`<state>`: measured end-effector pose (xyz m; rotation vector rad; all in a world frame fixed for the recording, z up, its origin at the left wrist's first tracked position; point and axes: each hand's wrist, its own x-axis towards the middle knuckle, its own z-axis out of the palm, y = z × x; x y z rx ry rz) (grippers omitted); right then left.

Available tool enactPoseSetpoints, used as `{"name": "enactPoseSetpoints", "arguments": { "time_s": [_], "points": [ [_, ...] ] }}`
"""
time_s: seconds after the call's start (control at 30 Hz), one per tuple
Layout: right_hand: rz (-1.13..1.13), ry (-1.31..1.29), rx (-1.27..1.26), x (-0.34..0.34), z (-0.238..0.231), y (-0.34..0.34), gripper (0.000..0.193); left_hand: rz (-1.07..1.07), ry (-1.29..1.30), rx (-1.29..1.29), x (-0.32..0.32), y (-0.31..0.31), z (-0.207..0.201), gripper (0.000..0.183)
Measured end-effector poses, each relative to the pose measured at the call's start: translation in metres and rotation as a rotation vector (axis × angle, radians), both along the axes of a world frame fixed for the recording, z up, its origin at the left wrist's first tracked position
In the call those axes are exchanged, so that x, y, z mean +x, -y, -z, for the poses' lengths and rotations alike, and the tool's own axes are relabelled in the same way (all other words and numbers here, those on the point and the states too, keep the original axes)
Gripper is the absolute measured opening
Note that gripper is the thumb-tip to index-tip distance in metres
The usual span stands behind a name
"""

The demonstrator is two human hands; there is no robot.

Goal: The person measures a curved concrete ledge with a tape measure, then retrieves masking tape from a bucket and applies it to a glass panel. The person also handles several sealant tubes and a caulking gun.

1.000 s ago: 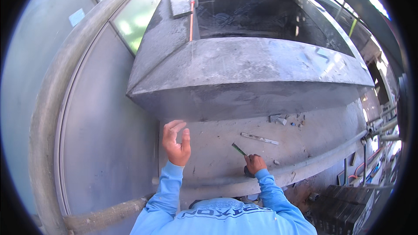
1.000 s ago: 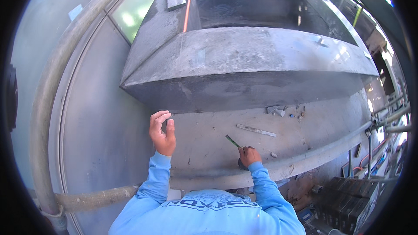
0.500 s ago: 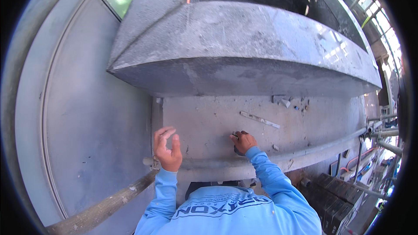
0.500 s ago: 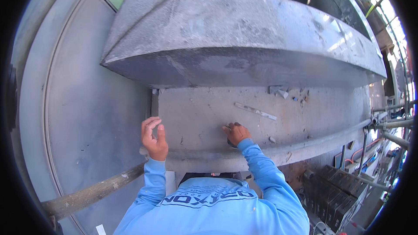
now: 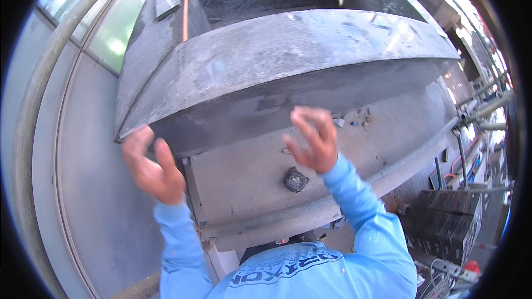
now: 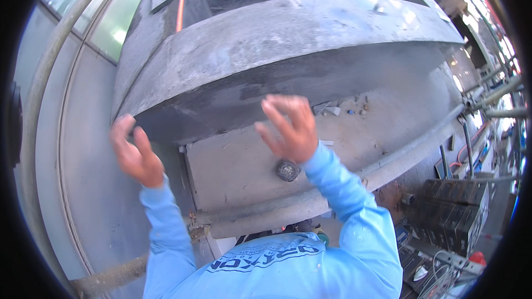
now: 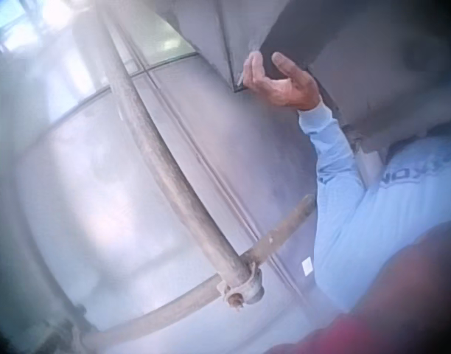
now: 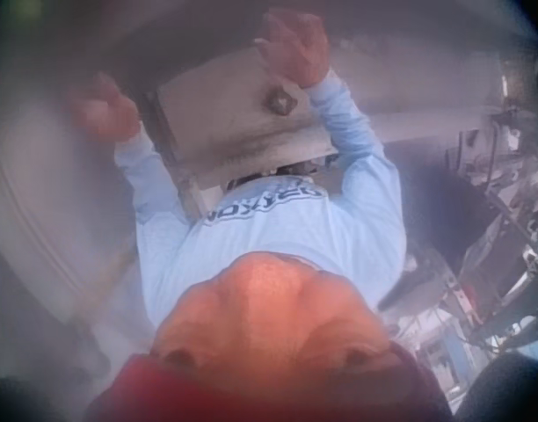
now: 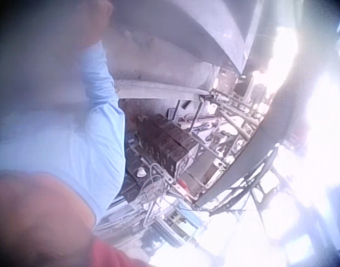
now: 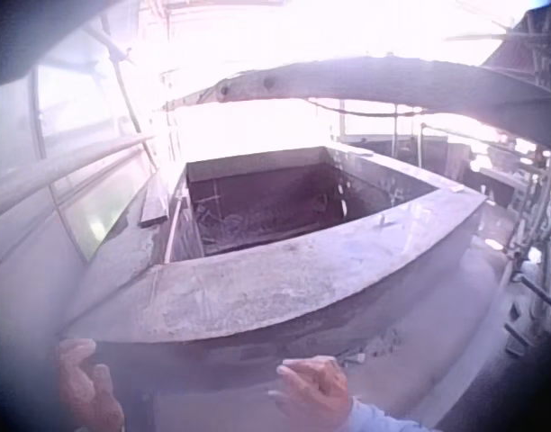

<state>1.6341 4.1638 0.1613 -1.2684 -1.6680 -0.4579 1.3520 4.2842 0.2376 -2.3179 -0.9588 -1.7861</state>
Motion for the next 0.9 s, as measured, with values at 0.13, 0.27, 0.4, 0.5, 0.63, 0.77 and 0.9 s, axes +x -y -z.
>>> {"name": "enactPoseSetpoints", "arguments": {
  "time_s": [0.13,0.27,0.4,0.5,0.63,0.77,0.9],
  "points": [
    [0.304,0.137,-0.019,0.067,-0.069,-0.075,0.051,0.1,-0.138,-0.061,0.062,-0.106,-0.045,0.029],
    [0.591,0.131,-0.191,0.083,-0.061,-0.114,0.051,-0.124,-0.426,-0.14,0.083,-0.222,-0.033,0.039],
    [0.523,-0.019,-0.186,0.073,-0.064,-0.108,0.048,-0.264,-0.552,-0.328,0.08,-0.32,-0.011,0.046],
    [0.502,-0.038,-0.244,0.078,-0.06,-0.111,0.046,-0.388,-0.633,-0.426,0.102,-0.341,-0.02,0.051],
    [0.534,-0.055,-0.295,0.08,-0.065,-0.105,0.042,-0.511,-0.676,-0.495,0.139,-0.358,-0.035,0.065],
    [0.525,-0.052,-0.291,0.078,-0.067,-0.109,0.039,-0.661,-0.651,-0.581,0.153,-0.4,-0.03,0.08],
    [0.53,-0.061,-0.32,0.074,-0.069,-0.113,0.035,-0.674,-0.667,-0.751,0.167,-0.411,-0.03,0.091]
  ]
}}
